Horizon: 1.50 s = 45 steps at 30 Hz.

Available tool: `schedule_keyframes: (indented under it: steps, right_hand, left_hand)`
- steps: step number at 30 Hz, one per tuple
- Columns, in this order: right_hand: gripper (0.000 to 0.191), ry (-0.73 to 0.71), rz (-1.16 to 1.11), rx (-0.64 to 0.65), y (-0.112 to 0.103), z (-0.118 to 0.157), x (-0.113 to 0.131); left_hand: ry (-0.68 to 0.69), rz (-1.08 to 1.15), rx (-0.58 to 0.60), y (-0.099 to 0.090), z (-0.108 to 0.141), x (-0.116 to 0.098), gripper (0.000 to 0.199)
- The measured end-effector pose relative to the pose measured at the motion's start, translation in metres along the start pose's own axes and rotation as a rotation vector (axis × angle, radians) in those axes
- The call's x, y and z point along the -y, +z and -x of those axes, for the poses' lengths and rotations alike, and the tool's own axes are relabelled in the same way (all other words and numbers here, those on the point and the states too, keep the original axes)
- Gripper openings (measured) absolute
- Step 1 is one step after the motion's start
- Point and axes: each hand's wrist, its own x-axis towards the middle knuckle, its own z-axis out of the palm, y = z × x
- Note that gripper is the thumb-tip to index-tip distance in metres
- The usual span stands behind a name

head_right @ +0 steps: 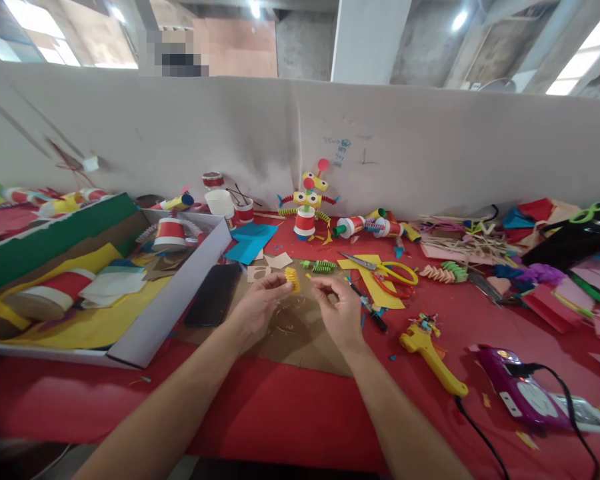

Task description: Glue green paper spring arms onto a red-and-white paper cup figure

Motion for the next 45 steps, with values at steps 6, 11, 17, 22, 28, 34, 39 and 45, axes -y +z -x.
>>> schedule_keyframes:
  steps: [6,11,17,22,28,34,39,45]
  right_hand:
    - [0.02,0.19,-0.05,0.035,-0.001,-0.001,-0.001]
    - [0.025,0.163,-0.012,0.028,-0.002,-0.001,0.0]
    - [0.023,0.038,0.04,0.088,0.001,0.0,-0.002]
    - [0.025,0.104,-0.06,0.149,0.008,0.003,-0.006]
    - [0.022,0.142,-0.114,0.124,0.01,0.003,-0.011]
    - [0.023,0.137,-0.164,0.154,0.009,0.002,-0.01]
    - [0.024,0.076,-0.071,0.12,0.007,0.001,-0.01]
    - [0.023,0.091,0.166,-0.015,-0.022,-0.005,0.018]
  left_hand:
    - [0.104,-0.269,-0.108,0.002,0.0,0.003,0.025]
    - [0.295,-0.645,-0.175,-0.003,-0.004,0.009,0.025]
    - [0.629,-0.921,-0.129,-0.002,0.001,0.007,0.016]
    - [0.704,-1.115,-0.1,0.001,0.006,0.005,0.014]
    - [0.505,-0.887,-0.037,0.006,0.006,0.007,0.015]
    - [0.222,-0.505,0.074,0.007,0.002,0.01,0.029]
    - [0.113,-0.349,0.03,0.006,0.001,0.01,0.025]
    - [0.014,-0.087,-0.023,0.002,0.0,0.005,0.031]
